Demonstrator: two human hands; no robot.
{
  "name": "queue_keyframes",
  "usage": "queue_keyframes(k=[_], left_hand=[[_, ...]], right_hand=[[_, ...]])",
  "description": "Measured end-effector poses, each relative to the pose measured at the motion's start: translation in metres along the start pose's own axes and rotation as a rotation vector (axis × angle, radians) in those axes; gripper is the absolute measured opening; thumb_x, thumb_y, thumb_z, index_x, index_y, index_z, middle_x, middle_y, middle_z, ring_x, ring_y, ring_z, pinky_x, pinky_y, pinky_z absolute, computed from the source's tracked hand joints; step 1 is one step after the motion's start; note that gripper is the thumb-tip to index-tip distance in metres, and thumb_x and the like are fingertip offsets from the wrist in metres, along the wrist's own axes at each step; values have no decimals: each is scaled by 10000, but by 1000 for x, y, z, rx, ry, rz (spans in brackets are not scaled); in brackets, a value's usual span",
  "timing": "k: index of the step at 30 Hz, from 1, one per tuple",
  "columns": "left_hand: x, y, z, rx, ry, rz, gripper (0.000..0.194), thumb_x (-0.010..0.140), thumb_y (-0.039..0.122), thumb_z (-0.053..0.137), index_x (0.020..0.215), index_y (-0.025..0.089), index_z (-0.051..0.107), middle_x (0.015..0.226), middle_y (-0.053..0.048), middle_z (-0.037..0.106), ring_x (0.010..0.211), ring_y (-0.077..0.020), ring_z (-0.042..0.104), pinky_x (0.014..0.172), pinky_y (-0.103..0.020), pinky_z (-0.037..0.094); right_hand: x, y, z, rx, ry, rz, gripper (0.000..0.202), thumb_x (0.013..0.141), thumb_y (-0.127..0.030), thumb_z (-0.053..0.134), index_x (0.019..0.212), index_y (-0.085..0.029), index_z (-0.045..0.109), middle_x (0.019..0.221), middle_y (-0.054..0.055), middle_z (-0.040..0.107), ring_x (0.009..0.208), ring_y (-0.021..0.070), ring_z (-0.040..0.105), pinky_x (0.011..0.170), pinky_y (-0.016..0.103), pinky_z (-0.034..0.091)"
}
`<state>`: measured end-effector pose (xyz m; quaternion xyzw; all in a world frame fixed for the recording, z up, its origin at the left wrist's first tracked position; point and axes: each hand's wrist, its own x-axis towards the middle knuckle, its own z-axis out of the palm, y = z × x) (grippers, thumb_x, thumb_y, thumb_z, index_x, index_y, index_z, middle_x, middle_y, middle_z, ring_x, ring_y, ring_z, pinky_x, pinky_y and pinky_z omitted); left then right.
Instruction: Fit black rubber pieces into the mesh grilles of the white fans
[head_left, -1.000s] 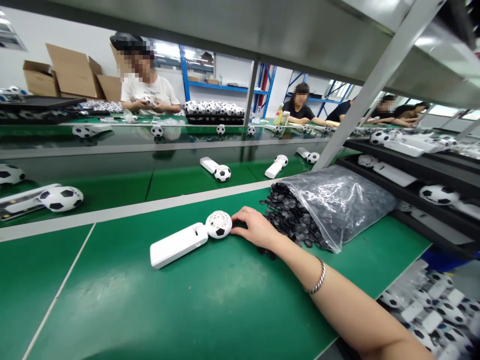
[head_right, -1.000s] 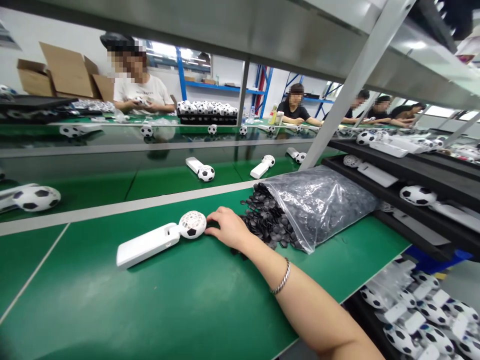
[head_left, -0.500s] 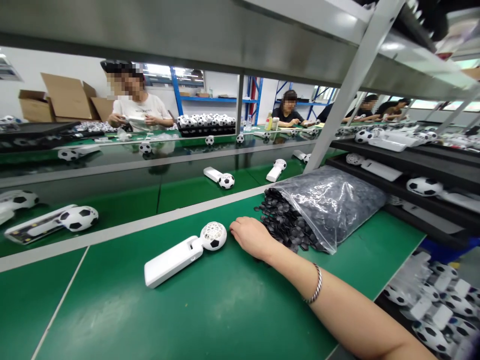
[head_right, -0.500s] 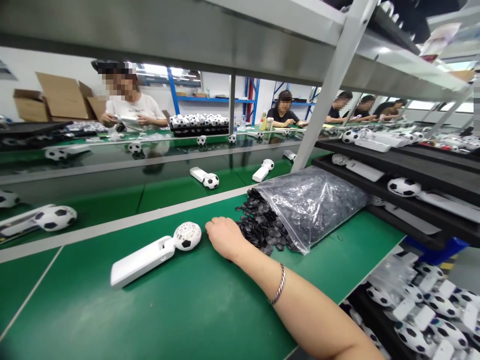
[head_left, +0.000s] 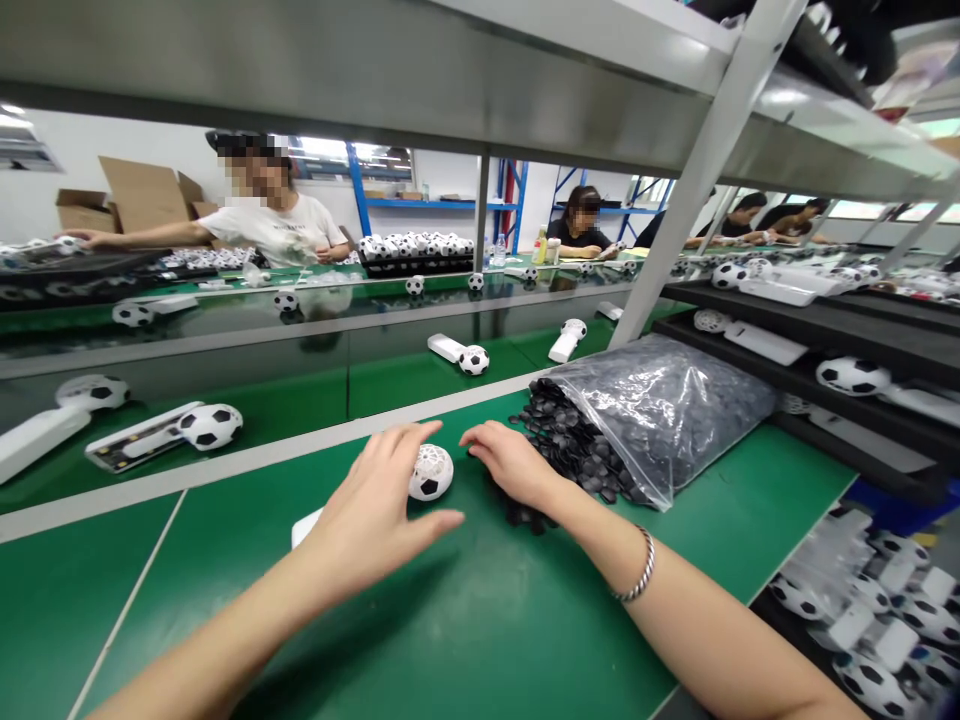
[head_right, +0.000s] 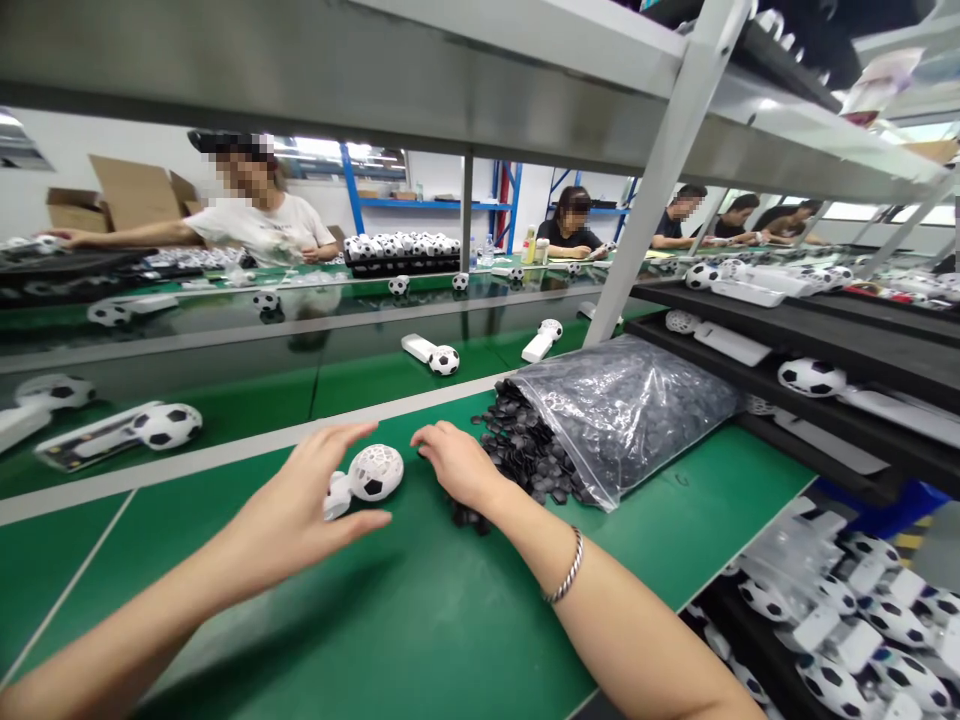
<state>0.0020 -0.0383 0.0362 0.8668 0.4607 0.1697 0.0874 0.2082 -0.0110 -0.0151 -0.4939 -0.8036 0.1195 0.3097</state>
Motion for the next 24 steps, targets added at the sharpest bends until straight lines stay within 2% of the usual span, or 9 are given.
queue_keyframes(k=[2,4,7,10,13,17,20,24], left_hand=[[8,-10,11,91,-40,-52,622,694,289,580,1263,204,344,1240,-111,431,1118,-317,414,880,-454,380],[15,-22,20,136,-113,-56,558,672,152,485,1221,195,392,1178,-106,474,1017,-296,488,815,-432,397],[21,-34,25,75,-181,95,594,659,56,398,1212,272,417,1102,-50,528,985,-237,504,829,-379,374],[22,-38,25,38,-169,176,613,672,44,381,1212,331,430,1032,-16,569,1014,-219,481,904,-380,317],[23,-39,24,26,-161,176,637,634,125,486,1242,297,407,1088,-25,552,1058,-243,448,967,-405,265],[24,-39,27,9,-173,155,693,591,427,657,1222,246,435,1132,-60,526,1091,-281,419,994,-437,237],[24,-37,29,-3,-150,127,761,565,605,648,1203,235,458,1122,-75,534,1090,-287,425,1002,-457,217],[23,-32,32,-31,-102,95,701,590,671,596,1136,239,507,1063,-62,569,1069,-283,444,1008,-480,199]], right_hand=[[0,0,-1,145,46,24,138,831,-90,513,934,-169,560,865,25,594,801,138,562,734,258,445],[0,-2,-3,216,54,18,126,804,-85,543,886,-175,578,833,13,597,776,135,561,715,258,453],[-1,-10,-7,269,15,-82,153,809,-71,531,842,-190,622,823,11,597,816,137,556,757,269,450],[-3,-17,-11,330,-48,-149,149,818,-89,537,858,-197,632,841,14,604,824,138,559,780,278,449],[-5,-22,-12,381,-97,-131,96,797,-115,584,843,-192,620,839,4,613,780,134,562,742,261,454],[-7,-25,-9,418,-181,-142,82,772,-106,616,806,-180,610,796,-10,611,737,123,562,711,239,450],[-8,-28,-4,386,-171,-150,94,762,-96,621,795,-179,593,779,-14,597,725,118,551,707,237,443],[-9,-27,1,431,-110,-120,132,750,-87,622,818,-181,558,787,-20,561,720,108,532,701,233,447]])
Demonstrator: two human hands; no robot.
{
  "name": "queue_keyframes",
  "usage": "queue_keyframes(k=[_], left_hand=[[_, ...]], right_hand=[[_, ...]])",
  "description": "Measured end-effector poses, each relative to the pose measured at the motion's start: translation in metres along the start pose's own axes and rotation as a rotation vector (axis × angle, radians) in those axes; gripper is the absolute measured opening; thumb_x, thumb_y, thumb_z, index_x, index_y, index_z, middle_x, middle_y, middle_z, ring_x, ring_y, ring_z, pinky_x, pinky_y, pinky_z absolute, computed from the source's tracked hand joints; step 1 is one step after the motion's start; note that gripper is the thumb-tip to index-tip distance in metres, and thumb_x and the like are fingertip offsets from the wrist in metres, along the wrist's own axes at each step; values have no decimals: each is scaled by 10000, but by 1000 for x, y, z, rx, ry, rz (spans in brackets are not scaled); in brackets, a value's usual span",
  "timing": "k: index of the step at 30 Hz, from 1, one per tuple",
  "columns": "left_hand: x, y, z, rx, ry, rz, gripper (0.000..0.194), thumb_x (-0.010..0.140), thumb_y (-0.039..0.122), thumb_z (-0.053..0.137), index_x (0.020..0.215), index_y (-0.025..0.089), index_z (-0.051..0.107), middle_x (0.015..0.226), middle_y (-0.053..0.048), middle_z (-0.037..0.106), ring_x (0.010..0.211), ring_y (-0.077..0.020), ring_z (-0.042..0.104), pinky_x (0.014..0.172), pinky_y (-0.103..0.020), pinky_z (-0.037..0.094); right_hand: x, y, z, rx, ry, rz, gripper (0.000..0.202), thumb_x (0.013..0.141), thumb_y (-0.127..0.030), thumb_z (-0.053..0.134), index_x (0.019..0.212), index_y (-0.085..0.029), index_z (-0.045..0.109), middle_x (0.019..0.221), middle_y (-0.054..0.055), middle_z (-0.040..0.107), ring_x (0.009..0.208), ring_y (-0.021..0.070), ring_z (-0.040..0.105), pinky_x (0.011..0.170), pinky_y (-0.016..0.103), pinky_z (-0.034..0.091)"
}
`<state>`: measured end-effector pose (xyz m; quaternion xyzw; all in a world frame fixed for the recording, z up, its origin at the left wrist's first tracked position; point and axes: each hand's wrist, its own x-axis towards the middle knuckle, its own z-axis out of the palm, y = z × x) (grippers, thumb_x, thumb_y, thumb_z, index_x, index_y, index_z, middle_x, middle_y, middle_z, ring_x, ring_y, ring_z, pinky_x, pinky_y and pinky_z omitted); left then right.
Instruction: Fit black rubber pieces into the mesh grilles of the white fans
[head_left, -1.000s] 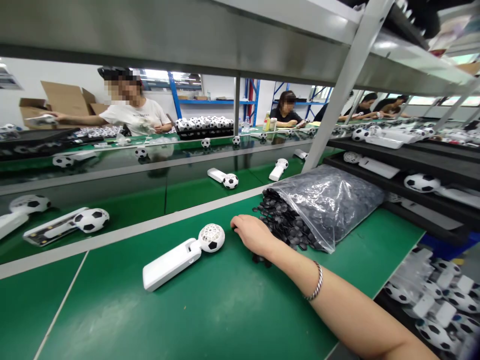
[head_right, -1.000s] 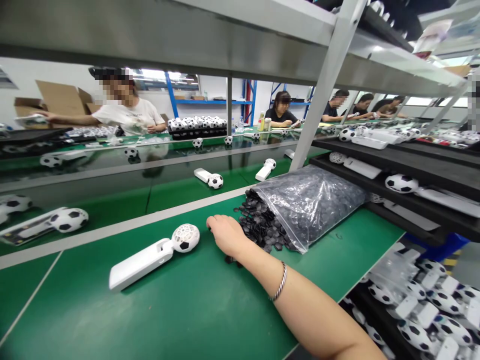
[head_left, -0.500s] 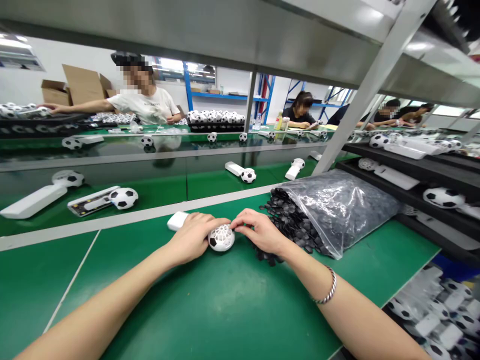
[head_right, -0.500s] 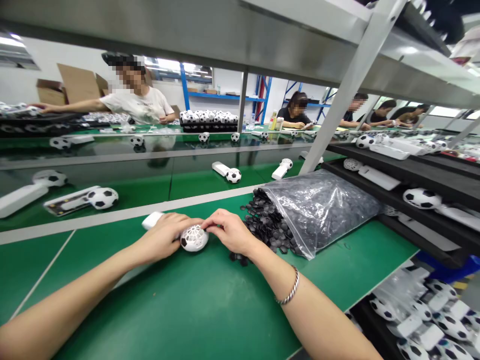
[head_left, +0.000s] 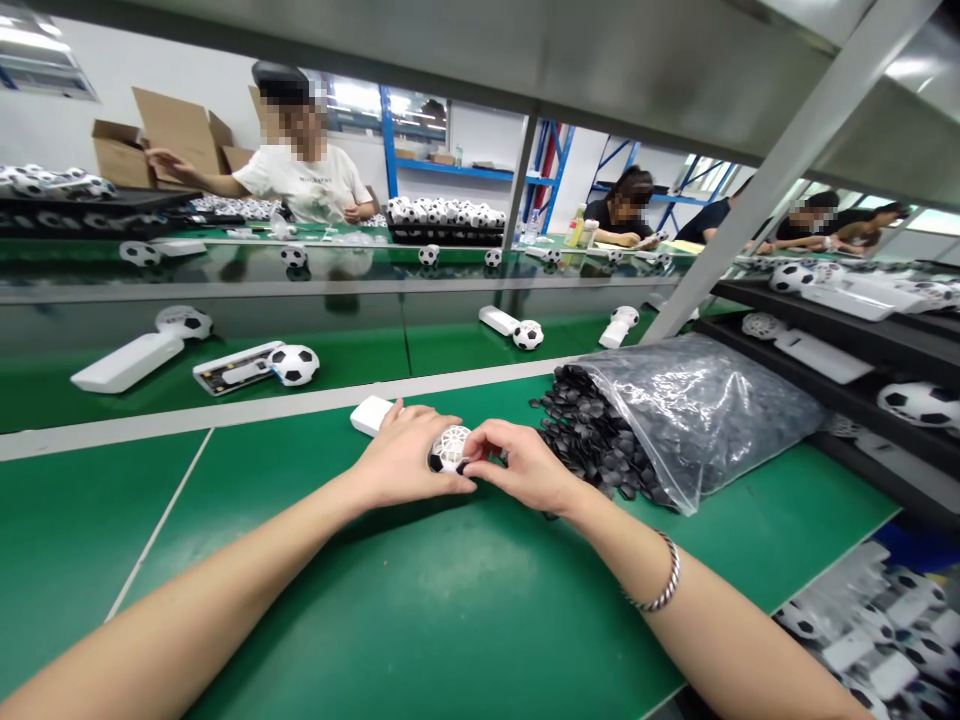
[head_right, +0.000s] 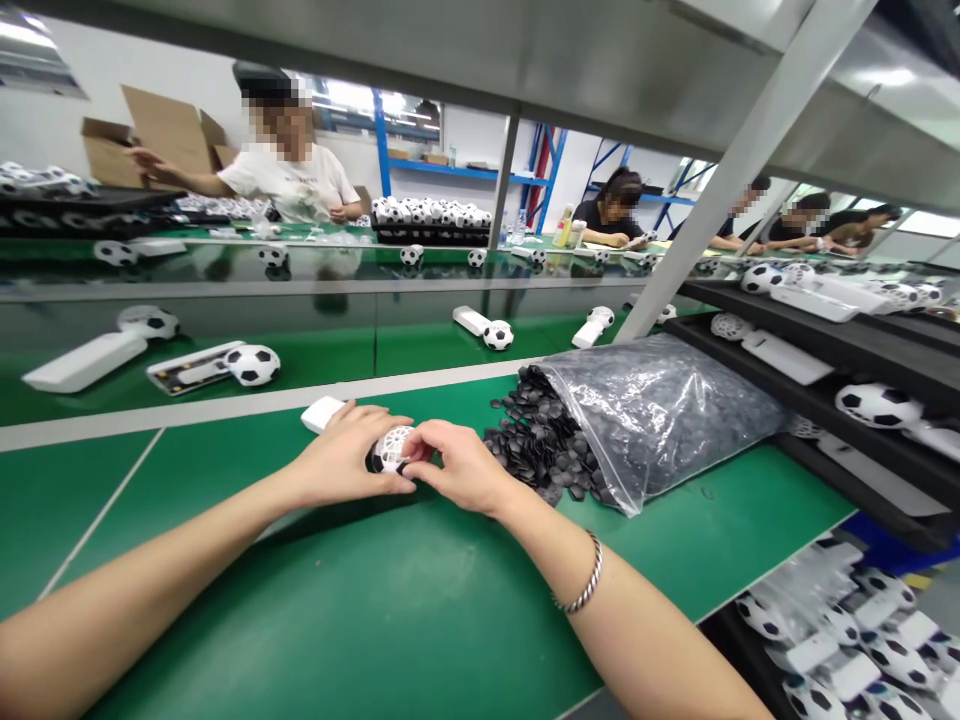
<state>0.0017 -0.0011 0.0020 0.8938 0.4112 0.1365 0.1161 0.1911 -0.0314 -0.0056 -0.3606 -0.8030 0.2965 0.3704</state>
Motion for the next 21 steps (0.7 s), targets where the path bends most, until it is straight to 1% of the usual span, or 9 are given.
queue_keyframes(k=[2,5,6,8,10,12,15,18,21], left_hand=[[0,2,1,-13,20,-15,643,608,661,590,1102,255,527,1047,-50,576,1062,-280,447,1009,-501,188],[0,5,1,-21,35,-32,587,614,637,601,1067,268,544,1031,-40,581,1053,-279,449,1010,-540,162],[0,5,1,-21,37,-37,578,614,628,605,1061,267,546,1030,-41,583,1054,-281,447,1009,-549,155],[0,6,2,-21,43,-48,561,618,601,613,1059,259,546,1036,-43,584,1061,-283,440,1008,-560,149],[0,7,3,-25,51,-54,552,625,569,618,1066,246,543,1037,-46,587,1065,-286,435,1006,-566,146],[0,8,5,-27,63,-51,539,633,545,618,1066,232,545,1022,-48,591,1051,-285,444,1006,-563,145],[1,7,6,-40,89,-41,497,641,519,623,1032,216,565,966,-46,598,990,-272,477,997,-532,186],[1,3,6,-65,124,-1,479,623,499,650,995,206,577,923,-44,595,935,-257,489,950,-469,275],[0,-3,5,-100,109,79,494,614,489,670,1008,210,567,910,-42,578,911,-239,483,925,-430,307]], right_hand=[[0,4,-1,17,20,33,185,723,-97,651,849,-182,546,818,-15,548,737,112,530,701,241,450],[0,12,-2,7,59,147,359,647,-160,731,942,-190,528,938,19,543,845,151,533,685,265,456],[0,15,-2,22,60,191,413,632,-187,745,976,-194,518,988,33,540,896,169,530,679,270,460],[1,21,-2,118,20,250,470,639,-225,745,1036,-201,495,1075,56,528,989,195,516,697,282,471],[1,25,-1,241,-52,254,455,689,-237,708,1082,-205,480,1121,62,523,1042,198,504,764,303,472],[2,26,1,330,-104,234,438,732,-223,667,1119,-204,464,1131,59,526,1044,188,511,842,328,453],[3,26,5,381,-122,223,418,743,-201,643,1118,-194,458,1102,57,543,999,180,540,878,346,441],[5,23,9,334,-95,228,383,750,-205,626,1097,-196,464,1093,57,549,987,186,547,844,335,455],[6,20,6,237,-85,240,367,758,-241,619,1088,-211,462,1088,47,554,970,183,554,800,309,464]])
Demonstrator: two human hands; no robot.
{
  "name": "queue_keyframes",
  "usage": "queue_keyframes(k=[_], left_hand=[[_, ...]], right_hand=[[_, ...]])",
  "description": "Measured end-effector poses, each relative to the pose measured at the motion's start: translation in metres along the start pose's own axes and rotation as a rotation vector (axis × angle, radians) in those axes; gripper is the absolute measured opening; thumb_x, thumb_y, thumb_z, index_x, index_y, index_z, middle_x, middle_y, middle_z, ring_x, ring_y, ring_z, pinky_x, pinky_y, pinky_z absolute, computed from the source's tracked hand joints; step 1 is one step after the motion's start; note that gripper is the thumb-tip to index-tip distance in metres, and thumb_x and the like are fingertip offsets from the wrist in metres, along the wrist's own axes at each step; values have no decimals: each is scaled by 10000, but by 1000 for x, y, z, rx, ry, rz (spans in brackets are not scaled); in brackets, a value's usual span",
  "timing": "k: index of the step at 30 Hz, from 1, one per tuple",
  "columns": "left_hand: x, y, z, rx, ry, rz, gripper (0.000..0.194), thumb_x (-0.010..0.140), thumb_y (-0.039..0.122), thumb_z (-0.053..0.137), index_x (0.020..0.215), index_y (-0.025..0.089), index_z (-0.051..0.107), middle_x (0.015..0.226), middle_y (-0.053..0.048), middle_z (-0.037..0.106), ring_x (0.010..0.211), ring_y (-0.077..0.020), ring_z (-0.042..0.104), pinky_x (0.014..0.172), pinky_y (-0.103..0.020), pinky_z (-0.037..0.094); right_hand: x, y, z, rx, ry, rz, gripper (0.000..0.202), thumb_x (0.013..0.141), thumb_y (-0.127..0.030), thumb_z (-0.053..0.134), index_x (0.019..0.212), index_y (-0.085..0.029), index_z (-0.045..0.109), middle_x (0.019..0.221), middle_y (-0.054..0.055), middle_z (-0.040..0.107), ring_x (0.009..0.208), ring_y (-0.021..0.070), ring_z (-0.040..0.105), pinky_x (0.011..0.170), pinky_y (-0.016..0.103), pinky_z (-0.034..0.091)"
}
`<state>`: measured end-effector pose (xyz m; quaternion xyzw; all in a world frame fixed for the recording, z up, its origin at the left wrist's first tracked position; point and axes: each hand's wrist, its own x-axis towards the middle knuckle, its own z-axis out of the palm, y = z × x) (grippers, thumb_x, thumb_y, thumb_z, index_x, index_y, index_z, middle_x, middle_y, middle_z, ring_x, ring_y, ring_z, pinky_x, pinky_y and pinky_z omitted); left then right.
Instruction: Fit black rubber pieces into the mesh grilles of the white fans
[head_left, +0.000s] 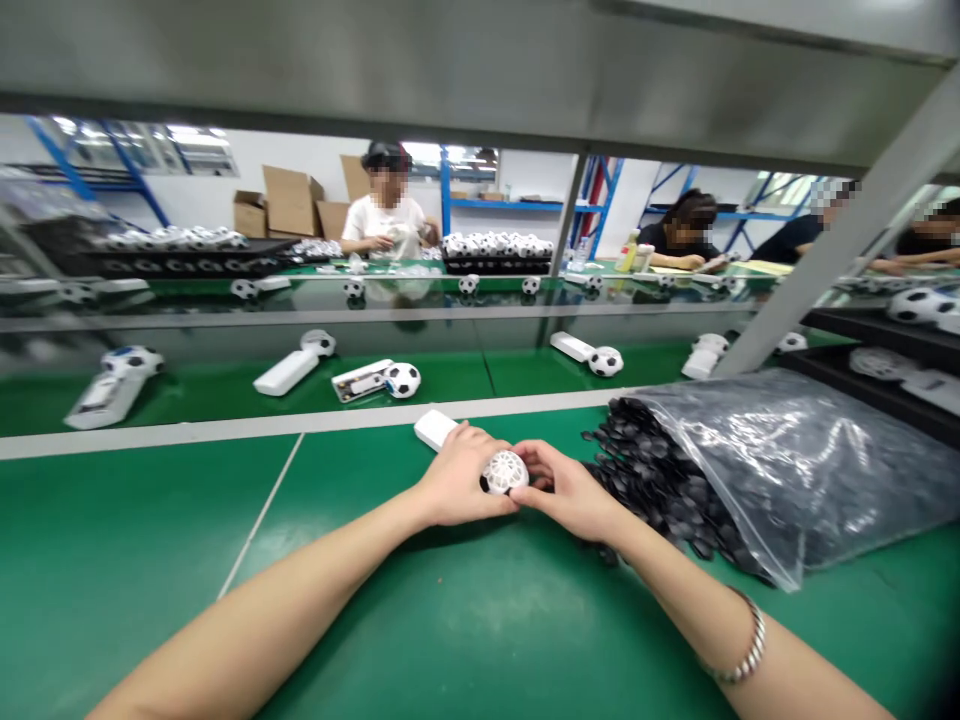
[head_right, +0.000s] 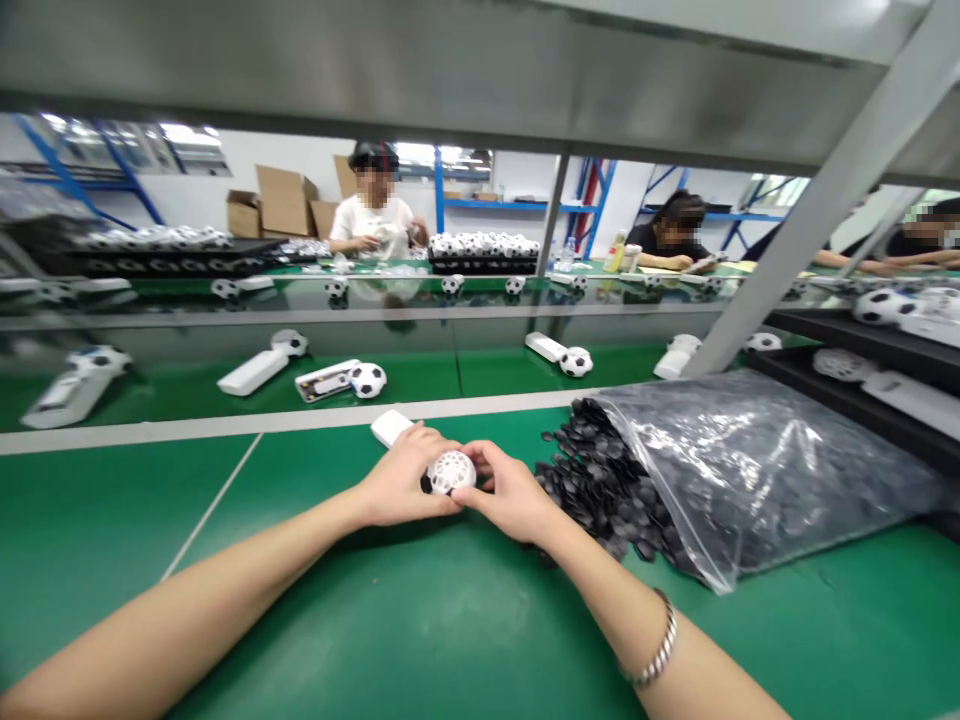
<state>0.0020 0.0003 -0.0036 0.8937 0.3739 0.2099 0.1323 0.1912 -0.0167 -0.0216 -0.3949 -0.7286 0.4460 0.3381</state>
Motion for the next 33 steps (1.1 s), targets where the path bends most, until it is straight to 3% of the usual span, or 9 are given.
queue_keyframes(k=[5,7,10,14,19,22,25,30,33], left_hand=[[-3,1,1,-29,78,25,652,536,504,729,1063,188,511,1010,-78,518,1020,-271,411,964,-456,270],[-3,4,1,-4,134,-27,665,498,537,745,1009,170,531,998,-87,508,996,-274,413,947,-453,294],[-3,3,-2,-19,89,5,588,547,449,756,1035,200,543,975,-60,536,989,-253,434,966,-439,284],[-4,-2,1,-214,-2,18,590,596,237,719,1138,243,485,1158,-50,500,1148,-238,369,1004,-389,283],[-3,0,14,-366,71,-91,498,569,178,722,1018,208,508,1191,-76,445,1190,-231,345,1011,-363,296],[-2,-1,15,-402,18,-65,513,582,158,709,1046,218,497,1213,-71,425,1194,-222,357,1025,-362,280],[-1,-6,13,-416,2,-88,535,605,186,702,1090,226,480,1251,-74,395,1217,-230,335,1039,-381,260],[-1,-12,11,-425,-57,-48,614,608,201,699,1164,233,439,1292,-76,357,1240,-241,307,1052,-404,243],[-2,-9,12,-430,-81,-27,643,620,200,684,1201,236,412,1305,-77,349,1245,-245,301,1052,-417,247]], right_hand=[[-9,-8,-28,-566,40,143,252,741,-395,614,911,-212,577,940,45,580,873,216,554,729,324,432],[-13,-7,-37,-772,38,249,208,707,-359,642,852,-218,595,893,43,576,813,221,554,668,315,415],[-16,-2,-43,-857,11,304,67,727,-221,595,794,-225,591,838,23,587,760,199,561,623,282,388],[-12,2,-42,-834,12,247,94,746,-138,533,730,-215,586,766,10,604,724,176,565,622,258,375],[-10,-2,-38,-781,102,84,116,778,-159,523,747,-211,622,793,25,600,775,178,556,689,259,390],[-9,-7,-30,-635,145,53,134,805,-189,509,897,-221,601,685,-13,586,633,146,543,614,241,395],[-8,-11,-22,-440,149,65,83,824,-218,498,860,-213,573,615,-42,570,533,114,510,543,220,384],[-9,-12,-15,-131,91,42,111,766,-222,604,870,-187,593,766,-4,613,683,126,561,616,221,442],[-11,-17,-13,-215,112,-79,82,786,-200,596,863,-199,625,825,9,610,763,139,562,703,248,444]])
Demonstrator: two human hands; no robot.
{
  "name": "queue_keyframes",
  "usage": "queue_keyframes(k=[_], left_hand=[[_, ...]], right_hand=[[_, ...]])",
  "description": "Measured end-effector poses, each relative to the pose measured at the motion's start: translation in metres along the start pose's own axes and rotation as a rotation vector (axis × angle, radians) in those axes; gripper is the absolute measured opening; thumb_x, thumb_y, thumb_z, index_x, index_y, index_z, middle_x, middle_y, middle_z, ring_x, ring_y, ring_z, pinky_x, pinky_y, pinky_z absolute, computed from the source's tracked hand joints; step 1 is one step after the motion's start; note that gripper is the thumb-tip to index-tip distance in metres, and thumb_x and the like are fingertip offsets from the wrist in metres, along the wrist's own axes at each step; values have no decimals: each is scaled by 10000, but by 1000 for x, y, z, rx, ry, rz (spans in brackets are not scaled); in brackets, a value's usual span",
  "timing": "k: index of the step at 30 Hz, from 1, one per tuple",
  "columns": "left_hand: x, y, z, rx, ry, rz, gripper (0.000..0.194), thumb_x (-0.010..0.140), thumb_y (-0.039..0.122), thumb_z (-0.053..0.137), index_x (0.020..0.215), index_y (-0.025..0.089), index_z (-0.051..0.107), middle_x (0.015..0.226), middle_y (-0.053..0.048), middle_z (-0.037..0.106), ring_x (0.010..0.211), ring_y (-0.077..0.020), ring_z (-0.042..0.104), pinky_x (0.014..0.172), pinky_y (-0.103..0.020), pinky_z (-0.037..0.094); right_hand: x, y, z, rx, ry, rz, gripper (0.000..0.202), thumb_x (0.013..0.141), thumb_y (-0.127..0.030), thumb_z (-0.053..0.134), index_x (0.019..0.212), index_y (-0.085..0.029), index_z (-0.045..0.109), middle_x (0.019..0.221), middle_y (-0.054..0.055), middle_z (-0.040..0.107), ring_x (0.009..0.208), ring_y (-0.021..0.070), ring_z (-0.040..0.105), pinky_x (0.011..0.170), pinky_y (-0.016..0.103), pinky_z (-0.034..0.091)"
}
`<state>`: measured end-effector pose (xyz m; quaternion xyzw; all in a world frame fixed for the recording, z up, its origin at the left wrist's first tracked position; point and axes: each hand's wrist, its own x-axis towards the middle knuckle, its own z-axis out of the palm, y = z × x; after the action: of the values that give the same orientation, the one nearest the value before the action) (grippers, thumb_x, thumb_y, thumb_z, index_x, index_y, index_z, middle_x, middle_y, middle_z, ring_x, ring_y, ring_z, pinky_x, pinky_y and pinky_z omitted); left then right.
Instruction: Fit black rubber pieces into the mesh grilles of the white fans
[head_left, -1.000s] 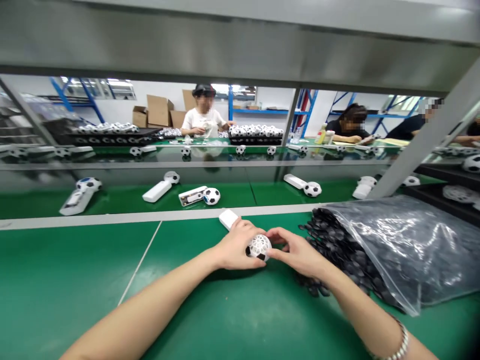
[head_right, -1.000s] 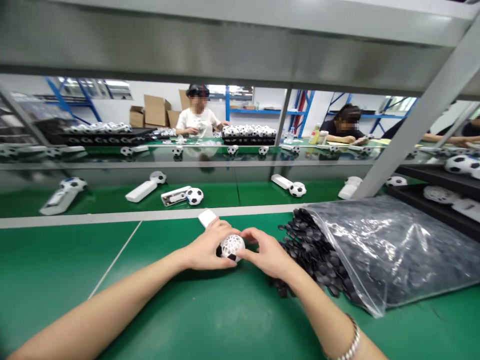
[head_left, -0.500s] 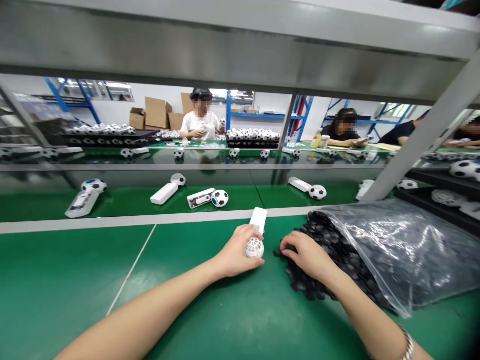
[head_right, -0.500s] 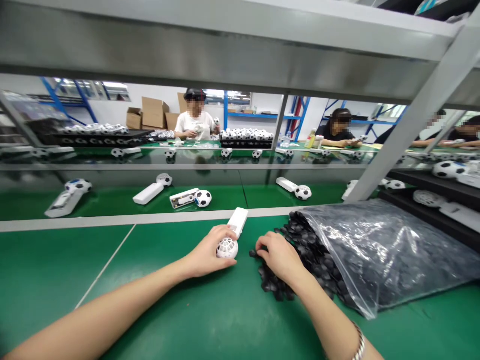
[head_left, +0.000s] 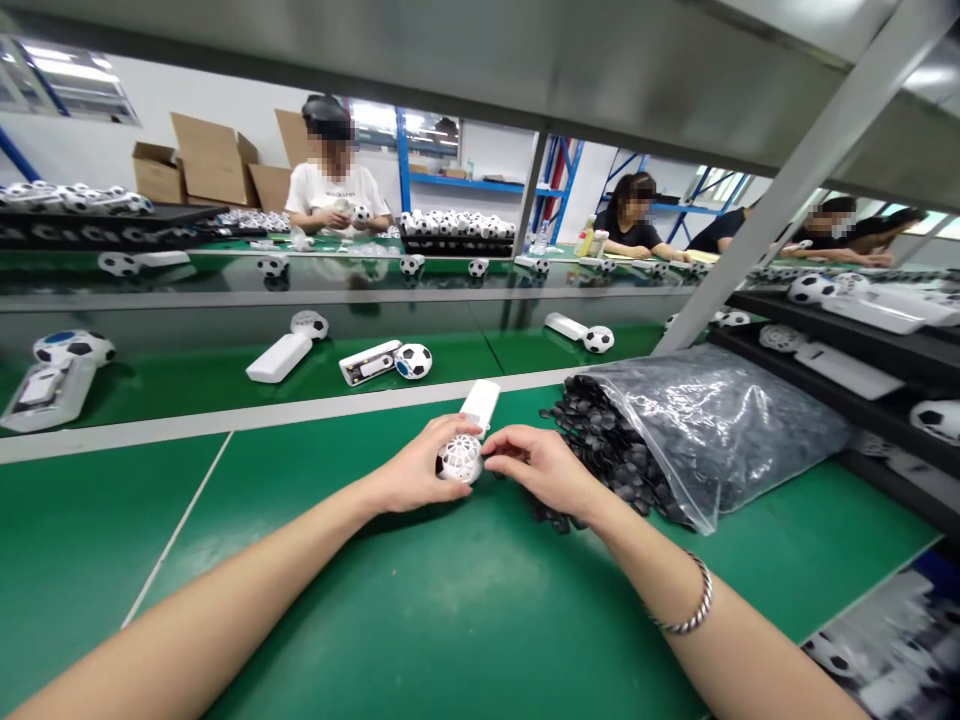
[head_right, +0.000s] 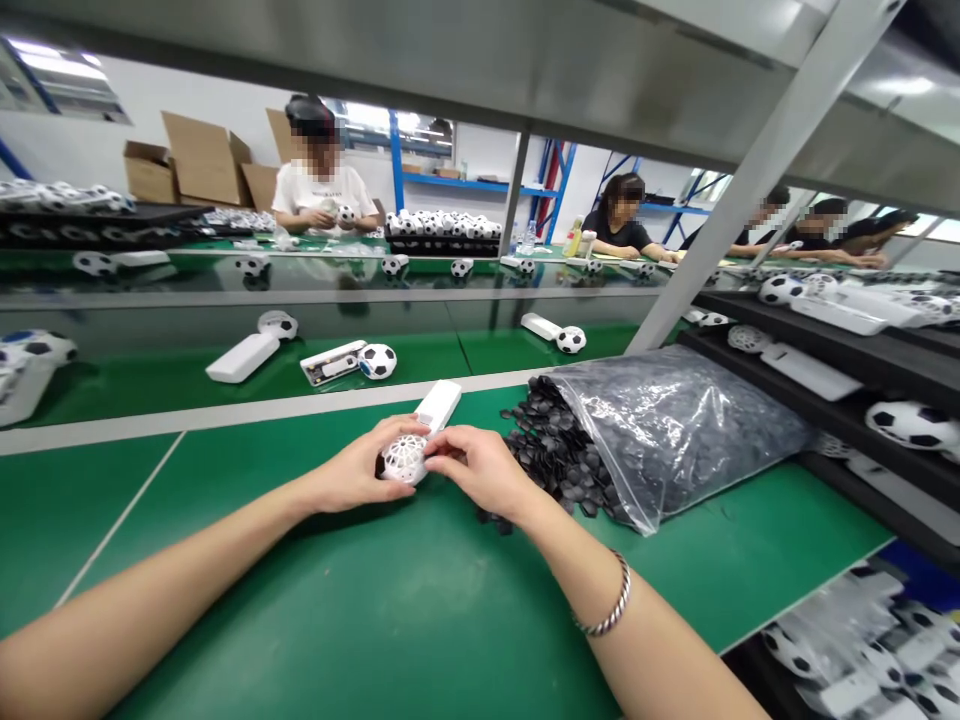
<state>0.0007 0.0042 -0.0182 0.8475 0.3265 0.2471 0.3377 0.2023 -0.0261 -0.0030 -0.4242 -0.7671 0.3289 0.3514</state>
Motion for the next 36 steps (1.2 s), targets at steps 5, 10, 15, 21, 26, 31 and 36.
queue_keyframes(k=[5,10,15,21,26,31,36], left_hand=[[-1,7,9,36,79,-4,590,638,206,648,1183,232,424,1290,-78,370,1254,-254,281,1053,-437,247],[-1,9,14,67,128,-13,543,630,188,624,1140,217,441,1236,-78,412,1219,-256,321,1035,-444,282],[-1,8,15,121,198,-1,522,624,162,616,1119,213,458,1184,-70,445,1180,-250,344,1026,-435,291],[-1,9,9,123,128,46,612,627,222,668,1188,215,424,1222,-74,406,1196,-249,318,1032,-419,282],[-2,11,6,97,95,23,566,672,215,626,1197,233,416,1250,-75,383,1226,-251,289,1045,-446,255],[-2,14,6,55,76,-39,538,676,201,614,1182,232,431,1231,-73,387,1241,-246,268,1049,-441,248],[-1,14,6,20,69,-90,510,678,247,628,1155,246,446,1213,-69,386,1256,-260,243,1043,-465,241]], right_hand=[[-3,-10,-2,-181,43,-125,79,825,-197,565,812,-203,643,793,6,587,761,136,552,720,248,426],[-4,-14,-4,-189,-12,-91,155,826,-163,544,949,-212,625,832,3,607,736,129,552,695,243,424],[-4,-13,-3,-56,-41,-17,97,814,-126,526,841,-180,602,791,-9,620,714,116,559,653,215,429],[-5,-8,7,17,-57,-15,67,765,-130,571,789,-173,617,780,-6,588,687,113,537,641,219,435],[-4,-4,14,38,-51,58,67,763,-129,554,762,-169,608,721,-13,612,667,119,545,639,232,438],[-2,-3,15,58,-20,52,38,748,-137,567,742,-166,591,701,-15,592,634,109,522,608,226,428],[1,1,18,213,-28,135,78,738,-200,601,745,-164,533,662,-33,538,573,89,483,547,209,402]])
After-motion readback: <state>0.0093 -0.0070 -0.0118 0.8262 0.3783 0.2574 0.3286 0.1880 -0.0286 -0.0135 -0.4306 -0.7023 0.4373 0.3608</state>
